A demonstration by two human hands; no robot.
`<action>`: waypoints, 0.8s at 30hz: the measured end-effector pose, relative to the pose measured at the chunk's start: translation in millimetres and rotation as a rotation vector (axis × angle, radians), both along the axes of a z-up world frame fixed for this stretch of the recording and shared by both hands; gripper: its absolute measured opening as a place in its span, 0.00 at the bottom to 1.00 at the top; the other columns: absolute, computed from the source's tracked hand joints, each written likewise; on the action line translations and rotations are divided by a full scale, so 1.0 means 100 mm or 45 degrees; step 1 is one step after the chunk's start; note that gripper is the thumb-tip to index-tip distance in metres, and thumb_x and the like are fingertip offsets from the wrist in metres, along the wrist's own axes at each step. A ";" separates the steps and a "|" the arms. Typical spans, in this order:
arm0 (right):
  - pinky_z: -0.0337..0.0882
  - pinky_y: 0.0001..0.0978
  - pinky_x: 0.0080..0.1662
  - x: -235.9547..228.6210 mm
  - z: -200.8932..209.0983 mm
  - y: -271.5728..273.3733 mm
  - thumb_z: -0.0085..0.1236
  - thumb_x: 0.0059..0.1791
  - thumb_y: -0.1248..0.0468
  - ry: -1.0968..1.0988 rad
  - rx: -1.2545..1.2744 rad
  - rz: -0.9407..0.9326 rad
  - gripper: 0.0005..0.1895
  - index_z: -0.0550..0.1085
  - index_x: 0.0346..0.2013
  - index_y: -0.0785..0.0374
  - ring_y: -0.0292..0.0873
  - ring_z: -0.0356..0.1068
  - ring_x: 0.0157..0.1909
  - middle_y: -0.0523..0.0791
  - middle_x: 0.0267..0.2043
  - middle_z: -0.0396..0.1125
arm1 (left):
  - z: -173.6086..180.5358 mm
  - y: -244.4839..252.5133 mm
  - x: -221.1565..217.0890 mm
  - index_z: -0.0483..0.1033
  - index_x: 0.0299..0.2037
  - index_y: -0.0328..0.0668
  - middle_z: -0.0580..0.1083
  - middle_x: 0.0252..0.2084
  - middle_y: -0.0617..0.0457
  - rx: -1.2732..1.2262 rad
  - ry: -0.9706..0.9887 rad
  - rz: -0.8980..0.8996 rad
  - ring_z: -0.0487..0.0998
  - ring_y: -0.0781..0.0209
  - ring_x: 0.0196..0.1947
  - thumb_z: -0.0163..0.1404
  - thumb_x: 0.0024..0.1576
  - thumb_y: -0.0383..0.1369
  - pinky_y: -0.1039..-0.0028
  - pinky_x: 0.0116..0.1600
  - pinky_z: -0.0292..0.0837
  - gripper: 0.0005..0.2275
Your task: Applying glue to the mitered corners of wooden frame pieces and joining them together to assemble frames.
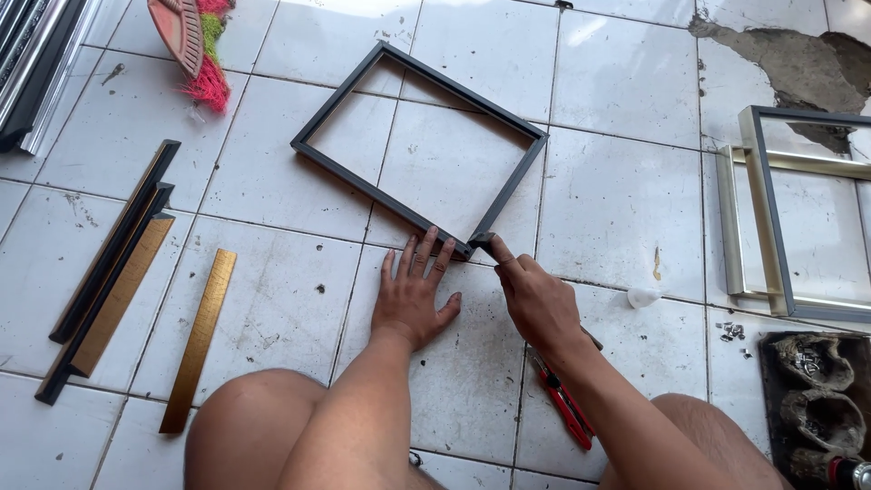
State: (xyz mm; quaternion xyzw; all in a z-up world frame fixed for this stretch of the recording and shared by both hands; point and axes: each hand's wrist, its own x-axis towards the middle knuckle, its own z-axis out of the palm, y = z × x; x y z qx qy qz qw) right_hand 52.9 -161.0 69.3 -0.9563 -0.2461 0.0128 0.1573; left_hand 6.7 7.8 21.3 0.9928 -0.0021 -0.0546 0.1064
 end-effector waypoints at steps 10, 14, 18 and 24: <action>0.61 0.36 0.19 -0.02 0.04 0.05 0.31 0.50 0.58 0.006 -0.100 0.043 0.23 0.52 0.61 0.40 0.43 0.57 0.12 0.42 0.18 0.56 | -0.02 -0.01 0.01 0.35 0.64 0.64 0.35 0.67 0.55 0.013 0.016 0.030 0.41 0.51 0.65 0.34 0.48 0.50 0.52 0.62 0.36 0.32; 0.63 0.39 0.19 -0.01 0.06 0.09 0.34 0.50 0.60 -0.081 0.059 -0.010 0.25 0.50 0.62 0.42 0.46 0.59 0.13 0.44 0.19 0.56 | -0.01 0.01 0.02 0.36 0.64 0.63 0.36 0.67 0.55 0.011 0.011 0.030 0.42 0.50 0.65 0.34 0.48 0.50 0.52 0.62 0.37 0.32; 0.62 0.35 0.20 -0.06 0.05 0.08 0.31 0.50 0.59 0.035 -0.096 0.007 0.23 0.53 0.60 0.42 0.44 0.60 0.13 0.43 0.18 0.58 | 0.01 0.00 0.00 0.34 0.64 0.64 0.34 0.67 0.56 0.022 0.041 0.032 0.41 0.51 0.65 0.34 0.48 0.50 0.52 0.63 0.36 0.32; 0.64 0.41 0.21 -0.08 0.05 0.12 0.34 0.50 0.60 -0.065 0.027 -0.004 0.25 0.50 0.62 0.41 0.48 0.60 0.14 0.45 0.18 0.57 | 0.04 0.00 0.01 0.36 0.64 0.63 0.35 0.67 0.54 0.012 0.046 0.028 0.41 0.51 0.65 0.34 0.48 0.49 0.52 0.62 0.36 0.32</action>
